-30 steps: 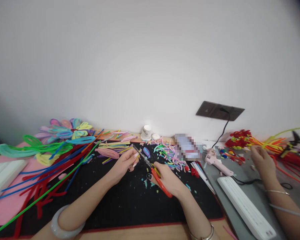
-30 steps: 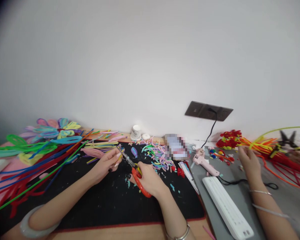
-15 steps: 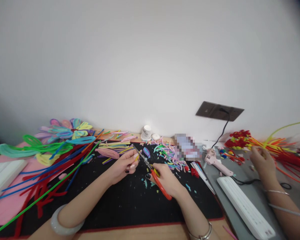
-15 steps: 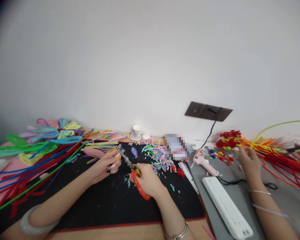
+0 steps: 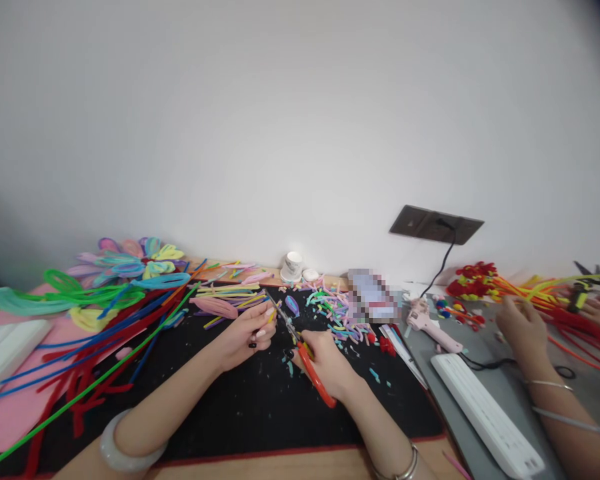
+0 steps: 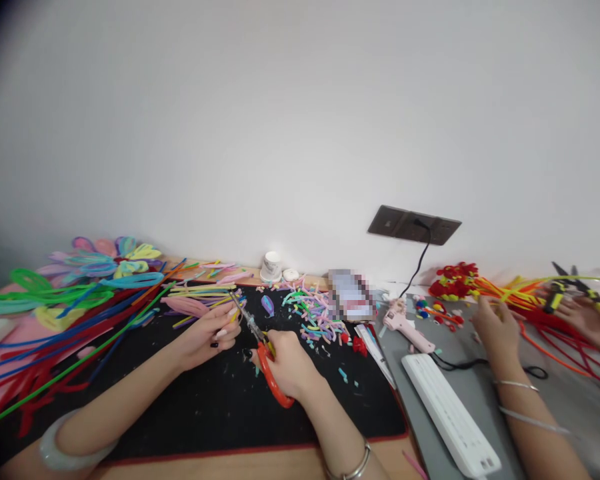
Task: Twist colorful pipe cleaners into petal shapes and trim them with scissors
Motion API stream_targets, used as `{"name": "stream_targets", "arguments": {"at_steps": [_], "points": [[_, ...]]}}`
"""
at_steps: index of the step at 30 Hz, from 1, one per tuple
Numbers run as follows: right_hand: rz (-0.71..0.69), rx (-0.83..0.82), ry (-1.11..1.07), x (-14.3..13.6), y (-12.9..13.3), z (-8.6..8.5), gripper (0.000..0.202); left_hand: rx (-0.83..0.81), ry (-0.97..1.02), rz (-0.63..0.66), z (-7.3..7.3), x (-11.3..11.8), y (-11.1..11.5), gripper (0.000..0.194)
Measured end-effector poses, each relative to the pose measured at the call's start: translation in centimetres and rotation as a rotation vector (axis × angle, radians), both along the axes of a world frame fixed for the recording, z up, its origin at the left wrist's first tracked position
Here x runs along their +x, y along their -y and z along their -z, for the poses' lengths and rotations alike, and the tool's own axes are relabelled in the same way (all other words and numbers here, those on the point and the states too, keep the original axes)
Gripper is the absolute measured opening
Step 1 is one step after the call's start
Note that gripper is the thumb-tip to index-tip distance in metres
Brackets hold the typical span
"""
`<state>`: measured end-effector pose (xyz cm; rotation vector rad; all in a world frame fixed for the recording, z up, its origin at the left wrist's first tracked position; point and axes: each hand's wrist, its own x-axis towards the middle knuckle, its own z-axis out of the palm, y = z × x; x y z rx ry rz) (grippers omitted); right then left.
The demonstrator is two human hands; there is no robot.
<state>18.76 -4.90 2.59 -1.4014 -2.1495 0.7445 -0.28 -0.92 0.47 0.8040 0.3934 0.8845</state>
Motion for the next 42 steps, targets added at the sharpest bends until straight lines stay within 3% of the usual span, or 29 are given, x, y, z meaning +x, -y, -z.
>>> {"name": "stream_targets", "arguments": {"at_steps": [10,18,28,37,42], "points": [[-0.077,-0.134,-0.114,0.3,0.2,-0.1,0.018,0.065,-0.073,-0.028,-0.5,0.2,0.2,0.028],[-0.045,-0.021,-0.033,0.1,0.1,-0.4,0.018,0.06,-0.094,-0.017,-0.7,0.2,0.3,0.027],[0.074,0.069,0.009,0.0,-0.6,0.8,0.032,0.067,-0.153,0.012,-0.2,0.6,0.4,0.027],[0.483,0.274,0.241,3.2,-2.0,-0.1,0.02,0.253,-0.418,-0.14,0.2,0.8,0.0,0.029],[0.567,0.13,0.36,6.1,-3.2,1.3,0.014,0.171,-0.423,-0.158,0.4,0.8,-0.2,0.034]]}}
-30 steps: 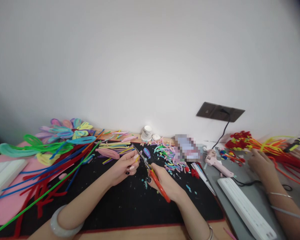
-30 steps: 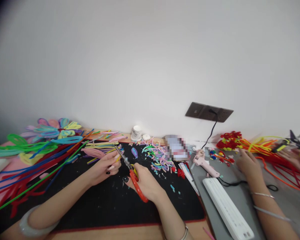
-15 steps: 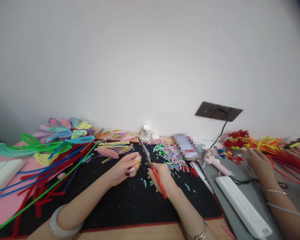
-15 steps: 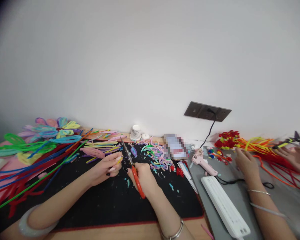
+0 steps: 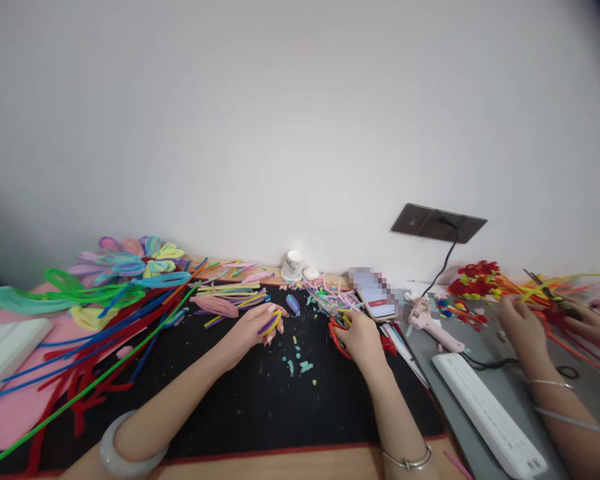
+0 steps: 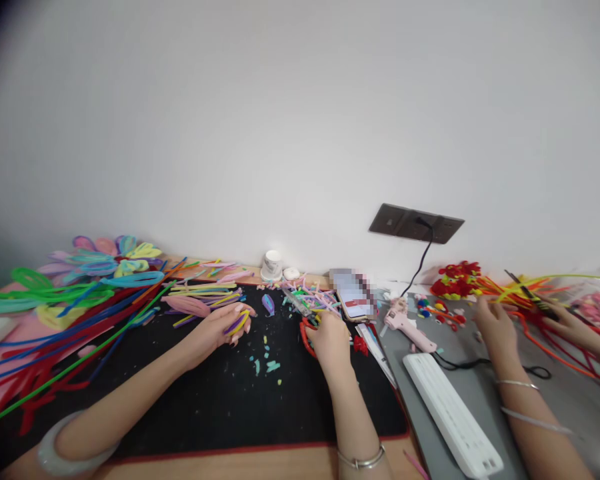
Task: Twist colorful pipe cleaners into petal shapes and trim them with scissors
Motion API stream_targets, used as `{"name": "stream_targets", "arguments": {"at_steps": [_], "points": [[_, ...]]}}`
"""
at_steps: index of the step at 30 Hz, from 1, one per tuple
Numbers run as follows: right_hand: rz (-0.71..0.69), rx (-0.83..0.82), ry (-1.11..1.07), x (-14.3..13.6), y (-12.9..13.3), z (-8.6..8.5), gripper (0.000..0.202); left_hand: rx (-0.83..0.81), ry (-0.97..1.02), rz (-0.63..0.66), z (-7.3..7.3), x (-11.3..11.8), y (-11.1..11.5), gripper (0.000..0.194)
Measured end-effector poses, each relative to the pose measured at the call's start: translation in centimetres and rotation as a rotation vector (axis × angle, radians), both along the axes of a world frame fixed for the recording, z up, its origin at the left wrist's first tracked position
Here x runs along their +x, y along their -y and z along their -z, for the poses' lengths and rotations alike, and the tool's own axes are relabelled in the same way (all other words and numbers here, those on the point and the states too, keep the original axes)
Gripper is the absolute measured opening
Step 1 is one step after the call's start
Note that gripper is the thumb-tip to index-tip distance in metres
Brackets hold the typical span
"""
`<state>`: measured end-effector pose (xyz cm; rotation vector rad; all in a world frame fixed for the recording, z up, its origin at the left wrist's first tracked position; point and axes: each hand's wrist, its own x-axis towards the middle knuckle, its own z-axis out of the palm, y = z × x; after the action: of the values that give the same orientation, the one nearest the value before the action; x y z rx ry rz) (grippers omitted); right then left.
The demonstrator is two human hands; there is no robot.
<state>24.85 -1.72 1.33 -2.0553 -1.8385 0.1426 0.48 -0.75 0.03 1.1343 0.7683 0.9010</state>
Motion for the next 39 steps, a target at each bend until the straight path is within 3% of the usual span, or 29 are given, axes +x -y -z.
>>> {"name": "stream_targets", "arguments": {"at_steps": [3,8,12,15,21,25,28,32,35,39], "points": [[0.0,0.035,-0.07,1.0,-0.4,0.2,0.014,0.014,-0.042,-0.007,0.2,0.0,-0.1,0.033],[-0.168,0.334,-0.374,0.0,0.1,-1.0,0.018,0.198,-0.289,-0.018,0.4,-0.1,-0.2,0.034],[-0.466,0.079,-0.567,-3.3,1.1,-1.0,0.017,0.297,-0.36,0.024,0.4,0.1,-0.1,0.03],[-0.553,-0.039,-0.623,-5.4,1.4,-0.2,0.012,0.317,-0.332,0.056,0.4,0.4,0.1,0.022],[-0.479,-0.17,-0.837,-5.9,0.8,0.9,0.007,0.302,-0.306,0.037,1.0,0.4,0.0,0.027],[-0.328,-0.067,-0.898,-5.4,-0.9,0.8,0.007,0.29,-0.276,-0.139,1.7,-0.1,-0.9,0.032],[-0.242,0.033,-0.79,-5.6,-2.8,0.8,0.008,0.276,-0.326,-0.297,1.9,-0.5,-1.5,0.034],[-0.199,0.028,-0.583,-6.7,-4.7,1.6,0.012,0.289,-0.329,-0.375,1.7,-0.9,-1.7,0.032],[-0.19,0.033,-0.502,-7.5,-4.9,2.3,0.011,0.309,-0.331,-0.419,1.5,-1.0,-1.6,0.029],[-0.187,0.179,-0.264,-7.5,-4.2,2.5,0.012,0.414,-0.365,-0.493,0.8,-1.0,-1.4,0.023]]}}
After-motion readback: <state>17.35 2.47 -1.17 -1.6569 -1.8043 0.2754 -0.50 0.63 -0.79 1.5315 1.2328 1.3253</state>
